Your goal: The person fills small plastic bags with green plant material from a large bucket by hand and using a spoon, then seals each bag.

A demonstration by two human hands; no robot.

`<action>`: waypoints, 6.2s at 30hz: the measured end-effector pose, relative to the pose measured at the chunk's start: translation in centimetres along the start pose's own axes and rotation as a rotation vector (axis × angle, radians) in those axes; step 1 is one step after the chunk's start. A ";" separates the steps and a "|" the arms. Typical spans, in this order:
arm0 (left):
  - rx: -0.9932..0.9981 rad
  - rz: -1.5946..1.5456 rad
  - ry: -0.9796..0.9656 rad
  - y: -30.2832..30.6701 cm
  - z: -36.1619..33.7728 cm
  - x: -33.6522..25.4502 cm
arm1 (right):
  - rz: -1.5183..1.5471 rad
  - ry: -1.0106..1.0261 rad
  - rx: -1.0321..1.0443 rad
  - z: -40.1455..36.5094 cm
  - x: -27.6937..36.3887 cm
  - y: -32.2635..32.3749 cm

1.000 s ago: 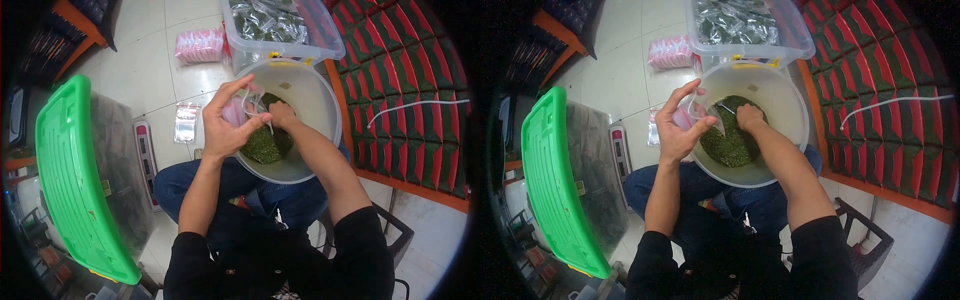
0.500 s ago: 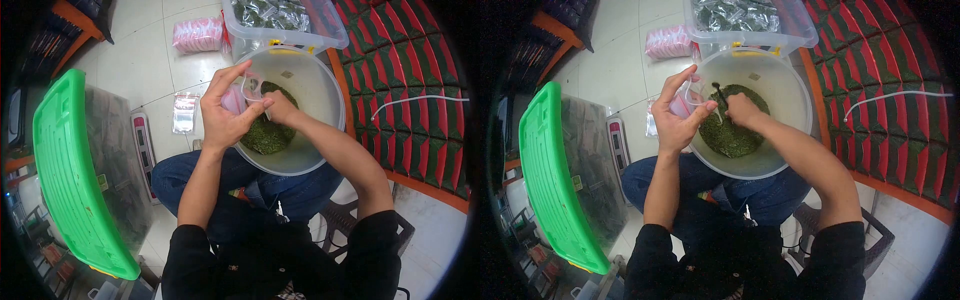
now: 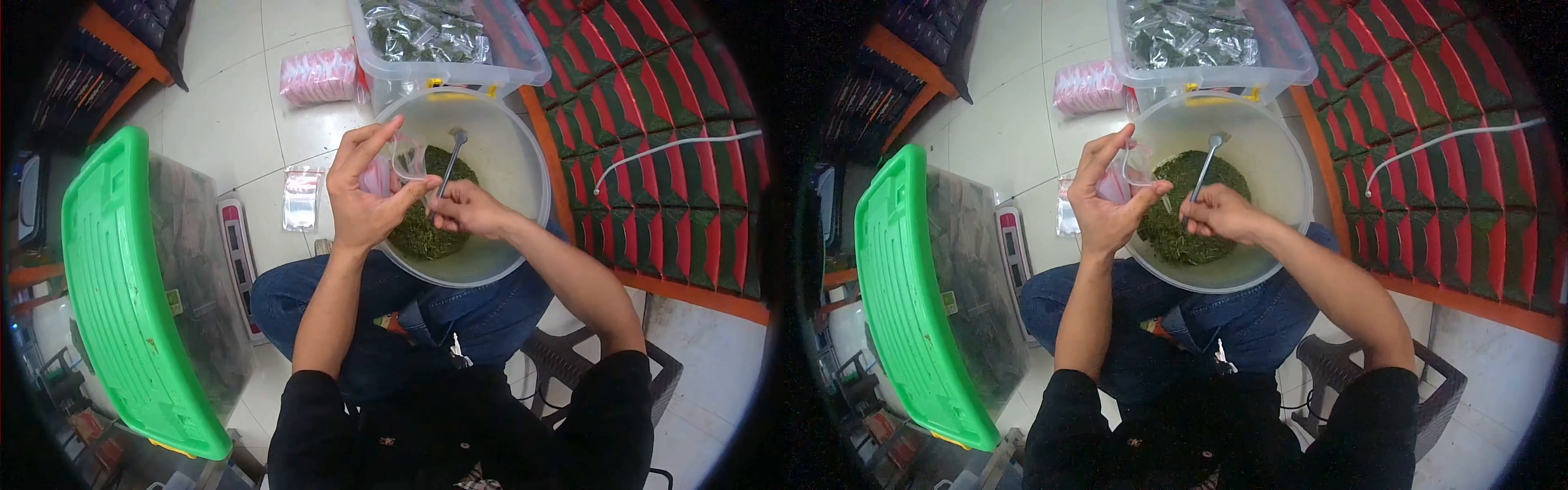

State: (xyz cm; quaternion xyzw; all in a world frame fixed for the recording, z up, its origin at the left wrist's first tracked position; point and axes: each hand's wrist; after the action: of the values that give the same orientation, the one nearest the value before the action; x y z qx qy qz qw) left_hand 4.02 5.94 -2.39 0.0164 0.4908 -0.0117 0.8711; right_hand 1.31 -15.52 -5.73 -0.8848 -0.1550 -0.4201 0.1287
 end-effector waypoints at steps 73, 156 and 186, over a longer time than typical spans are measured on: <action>0.573 -0.561 0.778 0.7 -1.3 -3.7 | -0.379 0.840 -0.580 -5.3 7.9 -4.6; -0.048 -0.040 0.120 -0.6 -1.2 -1.0 | 0.041 0.076 -0.052 -2.8 -0.7 -1.0; -0.084 0.400 -0.018 -2.0 -2.0 -2.8 | -1.054 0.867 -0.869 -9.4 12.4 -7.1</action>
State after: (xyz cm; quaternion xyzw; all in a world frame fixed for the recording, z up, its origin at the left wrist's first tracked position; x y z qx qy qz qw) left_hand 0.77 3.99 -1.10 0.0769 0.4701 0.1819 0.8602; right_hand -0.57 -10.34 10.47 -0.4249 -0.3111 -0.7539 -0.3928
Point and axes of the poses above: each hand's wrist, its own z-axis towards the middle knuckle, its own y-axis out of the back of the hand, x = y × z, and after that the axes turned 3 degrees about -z, right-handed
